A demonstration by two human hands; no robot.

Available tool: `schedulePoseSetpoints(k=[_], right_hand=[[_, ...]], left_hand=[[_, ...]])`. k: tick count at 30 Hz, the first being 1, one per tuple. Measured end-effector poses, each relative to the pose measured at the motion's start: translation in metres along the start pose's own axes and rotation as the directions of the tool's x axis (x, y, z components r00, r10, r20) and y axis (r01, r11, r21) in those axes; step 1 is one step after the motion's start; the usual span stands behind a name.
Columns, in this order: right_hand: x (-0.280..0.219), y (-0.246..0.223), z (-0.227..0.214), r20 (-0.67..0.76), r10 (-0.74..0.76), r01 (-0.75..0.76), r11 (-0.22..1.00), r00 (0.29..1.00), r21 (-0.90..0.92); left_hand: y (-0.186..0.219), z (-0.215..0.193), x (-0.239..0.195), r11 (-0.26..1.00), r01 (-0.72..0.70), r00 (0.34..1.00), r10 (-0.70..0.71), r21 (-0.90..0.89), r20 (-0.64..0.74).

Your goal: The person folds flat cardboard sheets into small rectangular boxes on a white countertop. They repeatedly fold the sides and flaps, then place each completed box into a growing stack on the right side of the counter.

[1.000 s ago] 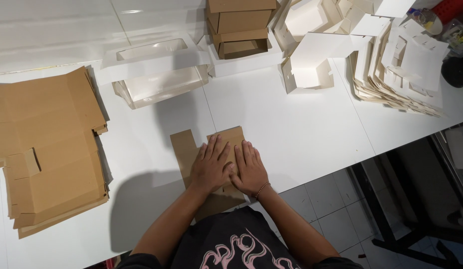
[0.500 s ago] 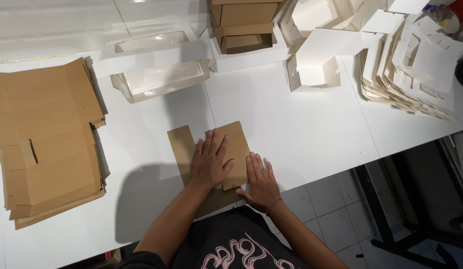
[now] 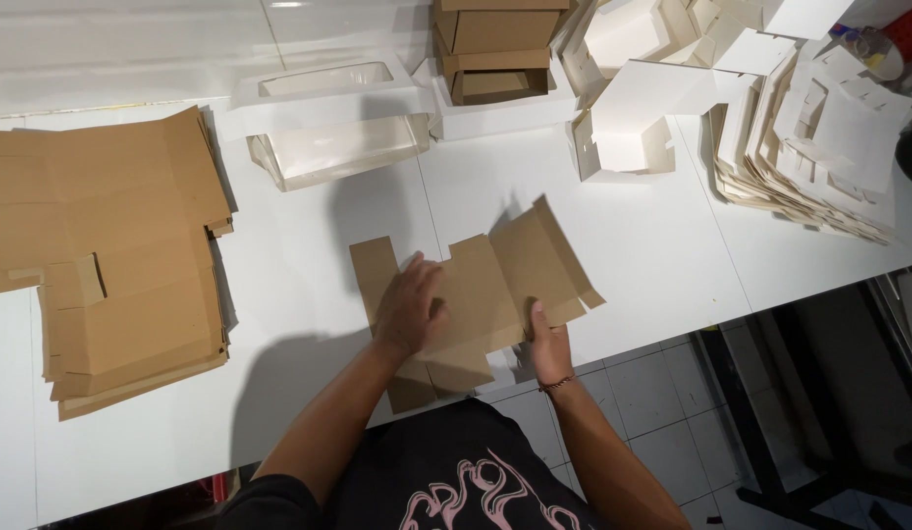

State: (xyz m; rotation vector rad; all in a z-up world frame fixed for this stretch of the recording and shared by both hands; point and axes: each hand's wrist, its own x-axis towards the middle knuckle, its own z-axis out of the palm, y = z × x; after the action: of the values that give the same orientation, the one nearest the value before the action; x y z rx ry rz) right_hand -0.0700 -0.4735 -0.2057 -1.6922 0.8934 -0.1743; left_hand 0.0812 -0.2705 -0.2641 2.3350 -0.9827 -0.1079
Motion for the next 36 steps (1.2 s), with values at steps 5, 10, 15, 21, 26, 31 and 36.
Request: schedulePoseSetpoints(k=[5, 10, 15, 21, 26, 31, 36], right_hand=[[-0.011, 0.004, 0.023, 0.127, 0.112, -0.169, 0.687, 0.986, 0.707], [-0.025, -0.011, 0.035, 0.273, -0.169, -0.017, 0.823, 0.947, 0.568], [-0.034, -0.043, 0.044, 0.643, -0.394, 0.601, 0.788, 0.657, -0.131], [-0.026, -0.012, 0.057, 0.739, -0.243, 0.743, 0.471, 0.628, -0.476], [-0.027, -0.021, 0.058, 0.774, -0.199, 0.794, 0.257, 0.601, -0.55], [0.002, -0.007, 0.072, 0.752, -0.237, 0.774, 0.365, 0.615, -0.518], [0.02, -0.033, 0.112, 0.727, -0.208, 0.755, 0.128, 0.654, -0.643]], left_hand=[[0.026, -0.02, -0.016, 0.926, -0.118, 0.969, 0.029, 0.359, 0.244], [0.035, -0.038, -0.019, 0.938, -0.09, 0.955, -0.013, 0.333, 0.296], [0.041, -0.052, -0.015, 0.954, -0.052, 0.925, -0.065, 0.297, 0.373], [0.034, -0.058, -0.02, 0.951, -0.035, 0.919, -0.09, 0.306, 0.384], [0.027, -0.058, -0.025, 0.948, -0.016, 0.909, -0.118, 0.317, 0.4], [0.008, -0.06, -0.038, 0.941, 0.007, 0.896, -0.156, 0.339, 0.415], [-0.073, -0.039, -0.078, 0.933, 0.041, 0.894, -0.194, 0.358, 0.404]])
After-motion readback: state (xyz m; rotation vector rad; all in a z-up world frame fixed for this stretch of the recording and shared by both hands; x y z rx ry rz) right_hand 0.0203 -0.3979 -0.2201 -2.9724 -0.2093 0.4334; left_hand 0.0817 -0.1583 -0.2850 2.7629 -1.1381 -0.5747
